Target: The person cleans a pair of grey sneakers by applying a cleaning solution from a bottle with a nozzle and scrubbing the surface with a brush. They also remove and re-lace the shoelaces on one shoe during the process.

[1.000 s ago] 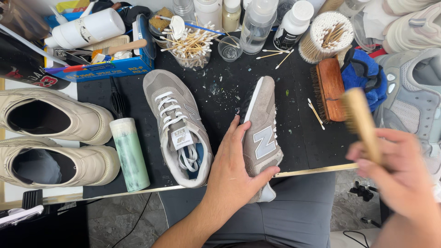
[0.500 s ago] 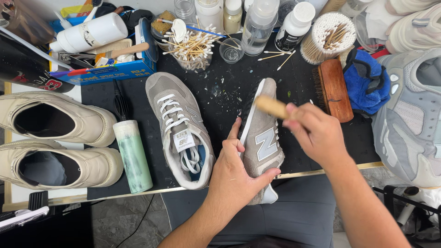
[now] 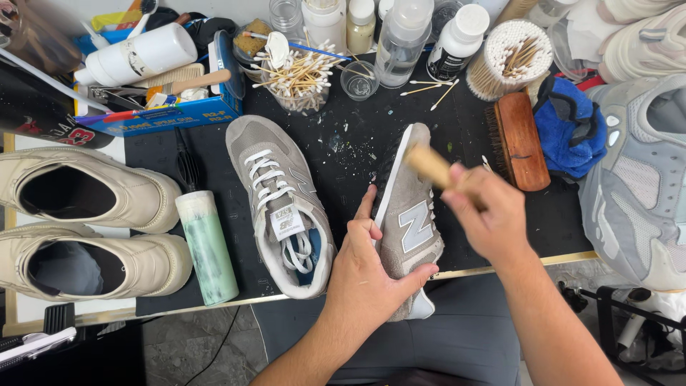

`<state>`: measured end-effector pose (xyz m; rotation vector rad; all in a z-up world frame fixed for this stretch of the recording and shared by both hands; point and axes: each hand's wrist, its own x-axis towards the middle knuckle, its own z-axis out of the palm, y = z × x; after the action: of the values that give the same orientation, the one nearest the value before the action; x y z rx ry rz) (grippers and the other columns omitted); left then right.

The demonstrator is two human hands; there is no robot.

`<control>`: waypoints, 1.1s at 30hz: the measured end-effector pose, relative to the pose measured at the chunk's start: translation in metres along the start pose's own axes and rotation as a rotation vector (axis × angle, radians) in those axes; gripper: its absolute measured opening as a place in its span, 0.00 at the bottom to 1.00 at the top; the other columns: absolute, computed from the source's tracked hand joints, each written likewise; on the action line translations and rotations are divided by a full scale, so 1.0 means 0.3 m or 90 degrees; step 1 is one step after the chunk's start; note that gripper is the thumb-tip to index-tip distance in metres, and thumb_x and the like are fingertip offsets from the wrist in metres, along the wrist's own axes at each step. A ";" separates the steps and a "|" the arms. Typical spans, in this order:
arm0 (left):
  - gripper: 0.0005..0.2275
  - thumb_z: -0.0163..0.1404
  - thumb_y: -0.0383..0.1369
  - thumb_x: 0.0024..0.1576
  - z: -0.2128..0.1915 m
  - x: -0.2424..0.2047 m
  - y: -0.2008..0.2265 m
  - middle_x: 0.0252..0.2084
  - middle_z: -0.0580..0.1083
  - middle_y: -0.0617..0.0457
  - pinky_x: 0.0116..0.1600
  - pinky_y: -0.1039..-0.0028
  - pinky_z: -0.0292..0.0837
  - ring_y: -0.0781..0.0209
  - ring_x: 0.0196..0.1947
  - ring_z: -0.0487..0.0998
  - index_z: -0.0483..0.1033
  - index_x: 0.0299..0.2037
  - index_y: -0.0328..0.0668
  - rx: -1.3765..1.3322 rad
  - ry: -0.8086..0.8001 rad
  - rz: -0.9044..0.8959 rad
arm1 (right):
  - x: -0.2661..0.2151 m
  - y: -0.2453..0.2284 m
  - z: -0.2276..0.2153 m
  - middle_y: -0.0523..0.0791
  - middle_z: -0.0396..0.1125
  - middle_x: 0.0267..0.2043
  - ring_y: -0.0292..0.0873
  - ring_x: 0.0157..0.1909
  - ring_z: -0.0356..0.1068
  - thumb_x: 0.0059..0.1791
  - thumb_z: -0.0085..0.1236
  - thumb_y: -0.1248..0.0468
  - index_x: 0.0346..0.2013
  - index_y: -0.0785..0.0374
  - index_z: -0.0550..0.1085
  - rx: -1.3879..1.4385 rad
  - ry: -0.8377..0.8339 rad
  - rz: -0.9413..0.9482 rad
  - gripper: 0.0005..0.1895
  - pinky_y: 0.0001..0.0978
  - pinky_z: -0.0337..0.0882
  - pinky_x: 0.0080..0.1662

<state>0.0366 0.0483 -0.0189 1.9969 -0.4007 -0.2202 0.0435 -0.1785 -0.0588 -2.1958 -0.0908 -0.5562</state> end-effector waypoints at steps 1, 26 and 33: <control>0.34 0.69 0.44 0.44 0.000 0.002 -0.001 0.74 0.54 0.22 0.54 0.62 0.74 0.38 0.51 0.76 0.53 0.43 0.37 0.007 -0.001 0.009 | 0.005 0.002 0.003 0.49 0.70 0.34 0.40 0.39 0.75 0.54 0.63 0.67 0.37 0.68 0.71 0.005 -0.022 0.010 0.09 0.29 0.72 0.43; 0.29 0.38 0.43 0.69 0.003 -0.172 -0.070 0.77 0.53 0.28 0.78 0.54 0.46 0.34 0.78 0.55 0.53 0.74 0.27 -0.151 -0.028 0.014 | -0.054 -0.242 -0.311 0.43 0.72 0.30 0.39 0.26 0.72 0.39 0.67 0.66 0.49 0.62 0.77 -0.005 -0.329 -0.058 0.23 0.29 0.71 0.28; 0.28 0.34 0.43 0.68 0.014 -0.137 -0.042 0.75 0.53 0.28 0.76 0.55 0.50 0.35 0.75 0.58 0.54 0.73 0.28 -0.130 -0.036 -0.005 | -0.052 -0.214 -0.284 0.42 0.73 0.32 0.42 0.25 0.71 0.43 0.70 0.62 0.36 0.59 0.77 -0.145 -0.306 -0.033 0.11 0.33 0.71 0.30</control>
<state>-0.0005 0.0651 -0.0329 1.7951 -0.3902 -0.3105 -0.0172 -0.2003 0.0277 -2.5172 -0.3541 -0.0558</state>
